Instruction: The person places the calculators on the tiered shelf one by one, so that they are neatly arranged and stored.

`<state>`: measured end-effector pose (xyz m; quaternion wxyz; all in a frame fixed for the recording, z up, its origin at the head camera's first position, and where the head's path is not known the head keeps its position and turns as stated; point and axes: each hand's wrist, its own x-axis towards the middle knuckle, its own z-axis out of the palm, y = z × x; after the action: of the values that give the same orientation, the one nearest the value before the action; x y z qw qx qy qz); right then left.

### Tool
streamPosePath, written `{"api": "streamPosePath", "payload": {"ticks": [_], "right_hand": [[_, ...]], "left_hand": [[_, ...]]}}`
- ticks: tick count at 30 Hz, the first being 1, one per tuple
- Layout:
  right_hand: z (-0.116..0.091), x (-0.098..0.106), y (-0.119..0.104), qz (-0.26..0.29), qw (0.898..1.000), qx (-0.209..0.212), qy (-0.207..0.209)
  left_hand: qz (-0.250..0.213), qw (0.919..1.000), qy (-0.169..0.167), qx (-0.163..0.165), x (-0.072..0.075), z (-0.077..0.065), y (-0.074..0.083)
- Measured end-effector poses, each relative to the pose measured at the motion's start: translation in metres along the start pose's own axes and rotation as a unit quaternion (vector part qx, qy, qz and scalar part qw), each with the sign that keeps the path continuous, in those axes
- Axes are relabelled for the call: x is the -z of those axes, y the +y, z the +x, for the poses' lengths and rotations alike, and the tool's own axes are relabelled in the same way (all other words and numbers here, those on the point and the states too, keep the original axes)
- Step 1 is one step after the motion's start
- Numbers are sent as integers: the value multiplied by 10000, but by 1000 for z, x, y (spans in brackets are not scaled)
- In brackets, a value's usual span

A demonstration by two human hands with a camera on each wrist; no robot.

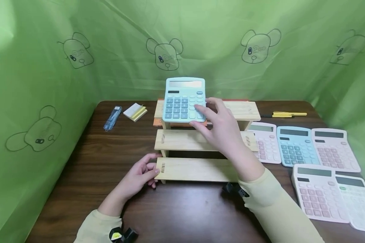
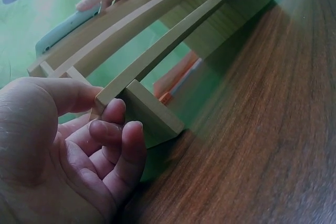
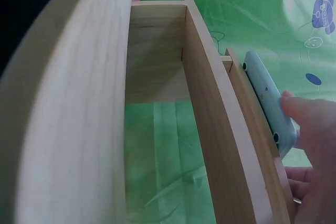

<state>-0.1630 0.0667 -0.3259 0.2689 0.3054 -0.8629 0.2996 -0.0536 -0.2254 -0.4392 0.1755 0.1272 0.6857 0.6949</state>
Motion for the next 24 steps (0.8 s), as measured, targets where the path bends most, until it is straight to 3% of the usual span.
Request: {"api": "streamPosePath", "payload": {"ticks": [19,24], "right_hand": [[-2,-3,-6,-145,9997,-15,179],[-2,-3,-5,-132,9998,-159,3]], "left_hand": [[0,10000,27,38,-3,3,-1],[-20,9999,97,139,-3,1,-2]]}}
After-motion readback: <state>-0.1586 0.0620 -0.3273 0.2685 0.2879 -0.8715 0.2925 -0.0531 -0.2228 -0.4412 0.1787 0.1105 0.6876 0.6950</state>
